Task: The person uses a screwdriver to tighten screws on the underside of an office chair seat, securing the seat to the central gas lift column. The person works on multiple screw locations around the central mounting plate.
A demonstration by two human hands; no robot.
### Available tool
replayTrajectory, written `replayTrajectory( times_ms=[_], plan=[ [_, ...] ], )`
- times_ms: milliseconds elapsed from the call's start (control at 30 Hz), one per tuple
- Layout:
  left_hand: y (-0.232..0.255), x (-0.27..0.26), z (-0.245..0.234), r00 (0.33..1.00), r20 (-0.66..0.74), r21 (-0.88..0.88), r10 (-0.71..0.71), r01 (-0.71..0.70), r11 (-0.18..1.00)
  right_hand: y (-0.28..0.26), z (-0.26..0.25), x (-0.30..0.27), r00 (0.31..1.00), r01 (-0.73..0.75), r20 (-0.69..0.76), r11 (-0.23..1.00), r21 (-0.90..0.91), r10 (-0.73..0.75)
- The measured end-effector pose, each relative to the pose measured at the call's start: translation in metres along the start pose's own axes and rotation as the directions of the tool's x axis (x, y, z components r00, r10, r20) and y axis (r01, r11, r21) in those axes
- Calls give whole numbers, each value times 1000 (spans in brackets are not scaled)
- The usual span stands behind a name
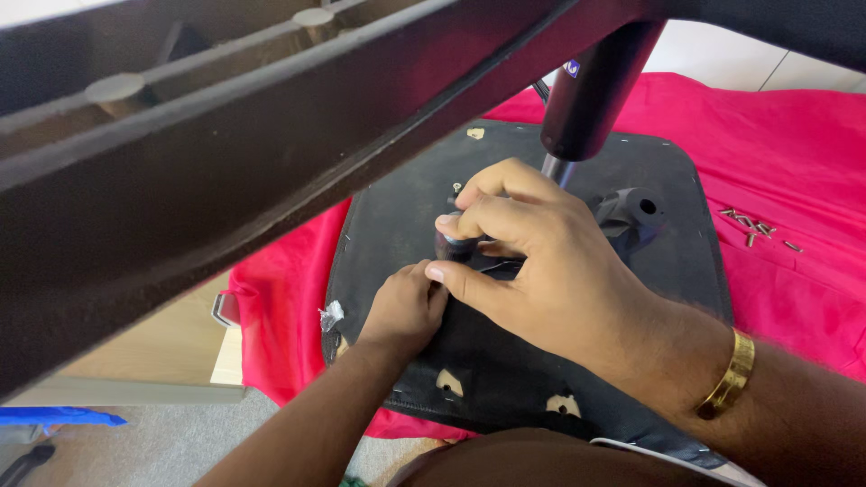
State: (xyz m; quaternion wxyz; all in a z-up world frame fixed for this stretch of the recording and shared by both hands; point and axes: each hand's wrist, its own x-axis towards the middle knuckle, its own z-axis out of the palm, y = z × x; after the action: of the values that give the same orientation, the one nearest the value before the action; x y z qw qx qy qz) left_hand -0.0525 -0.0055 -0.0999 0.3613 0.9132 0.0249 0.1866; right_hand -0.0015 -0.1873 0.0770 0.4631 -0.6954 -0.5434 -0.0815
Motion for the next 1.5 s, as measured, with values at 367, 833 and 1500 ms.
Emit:
replayTrajectory(
  times_ms=[367, 833, 1500],
  plan=[
    [11, -3, 0, 999, -6, -32, -36, 36, 999, 2, -11, -4, 998, -57, 20, 993, -102, 60],
    [6, -5, 10, 995, -48, 8, -85, 86, 996, -3, -1, -7, 1000, 1, 16, 998, -67, 0],
    [14, -3, 3, 992, 33, -58, -121, 123, 991, 0, -16, -10, 999, 15, 42, 994, -105, -11]
  ],
)
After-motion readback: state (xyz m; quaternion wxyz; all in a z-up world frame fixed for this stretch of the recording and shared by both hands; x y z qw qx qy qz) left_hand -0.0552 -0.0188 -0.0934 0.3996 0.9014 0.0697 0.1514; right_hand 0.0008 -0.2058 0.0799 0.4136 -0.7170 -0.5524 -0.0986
